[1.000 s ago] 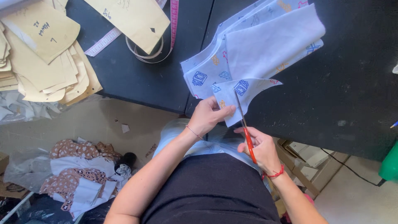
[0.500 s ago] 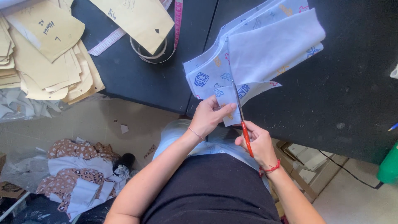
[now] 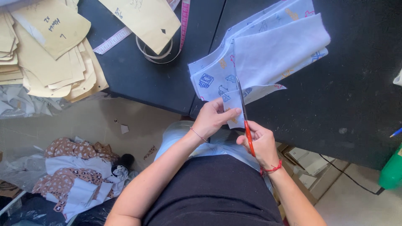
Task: The person places a paper pattern on a white fabric, traces the outline with a pen, and then uses a rotary cutter to cut the fabric. They then use scissors to trim the edges of a stack of cut fabric pieces and fold them.
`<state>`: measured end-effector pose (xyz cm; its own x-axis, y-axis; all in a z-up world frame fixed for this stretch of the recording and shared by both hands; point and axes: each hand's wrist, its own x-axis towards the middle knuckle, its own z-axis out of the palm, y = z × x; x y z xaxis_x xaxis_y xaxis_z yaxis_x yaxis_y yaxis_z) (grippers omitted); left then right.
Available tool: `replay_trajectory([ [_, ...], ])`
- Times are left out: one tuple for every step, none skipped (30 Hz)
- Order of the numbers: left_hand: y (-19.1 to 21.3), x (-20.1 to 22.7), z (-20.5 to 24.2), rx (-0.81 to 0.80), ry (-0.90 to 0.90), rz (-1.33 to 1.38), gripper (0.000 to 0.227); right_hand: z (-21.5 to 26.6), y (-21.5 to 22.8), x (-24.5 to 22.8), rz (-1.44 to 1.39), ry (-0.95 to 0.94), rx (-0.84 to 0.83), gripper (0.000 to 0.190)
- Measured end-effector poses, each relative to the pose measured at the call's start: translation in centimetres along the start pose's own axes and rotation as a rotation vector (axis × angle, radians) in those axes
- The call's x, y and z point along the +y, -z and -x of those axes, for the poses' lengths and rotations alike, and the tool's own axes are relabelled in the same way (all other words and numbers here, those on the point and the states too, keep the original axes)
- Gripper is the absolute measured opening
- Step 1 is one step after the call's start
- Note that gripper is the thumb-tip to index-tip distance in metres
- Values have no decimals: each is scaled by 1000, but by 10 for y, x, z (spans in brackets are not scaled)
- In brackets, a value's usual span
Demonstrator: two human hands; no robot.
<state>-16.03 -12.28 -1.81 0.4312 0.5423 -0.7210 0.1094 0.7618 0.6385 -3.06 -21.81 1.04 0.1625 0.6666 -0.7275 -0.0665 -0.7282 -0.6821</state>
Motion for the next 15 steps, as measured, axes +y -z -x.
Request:
replay_trajectory([
  [2, -14, -7, 1, 0, 1, 30, -2, 1, -1, 1, 0, -1, 55],
  [4, -28, -13, -16, -11, -11, 31, -5, 1, -2, -2, 8, -7, 58],
  [6, -42, -20, -32, -22, -23, 33, -7, 2, -3, -6, 17, -14, 61],
  [4, -35, -16, -31, -24, -22, 33, -7, 2, 1, -4, 18, -16, 61],
  [3, -28, -12, -18, -31, 19, 29, -8, 2, 4, -13, 19, -7, 56],
  [2, -20, -9, -6, -38, 60, 25, -10, 2, 7, -23, 20, 1, 51],
  [2, -9, -4, -3, -39, 62, 25, -7, 1, 6, -21, 21, -2, 51],
  [3, 1, 1, 27, -49, 79, 25, -5, 0, 5, -37, 17, -14, 52],
  [4, 11, 5, 57, -58, 95, 24, -2, -1, 4, -52, 13, -25, 54],
  [5, 13, 7, 59, -59, 97, 24, 1, -2, -3, -51, 14, -27, 54],
  [6, 16, 8, 101, -64, 56, 23, 4, -3, -11, -77, 24, -57, 57],
  [8, 18, 9, 144, -69, 15, 25, 7, -4, -18, -104, 34, -86, 59],
  [18, 13, 2, 146, -73, 16, 25, 6, 2, -16, -102, 37, -88, 59],
  [28, 7, -5, 123, -126, -147, 27, 5, 9, -13, -130, 28, -161, 67],
  [38, 1, -10, 103, -175, -309, 29, 5, 15, -9, -158, 16, -237, 74],
])
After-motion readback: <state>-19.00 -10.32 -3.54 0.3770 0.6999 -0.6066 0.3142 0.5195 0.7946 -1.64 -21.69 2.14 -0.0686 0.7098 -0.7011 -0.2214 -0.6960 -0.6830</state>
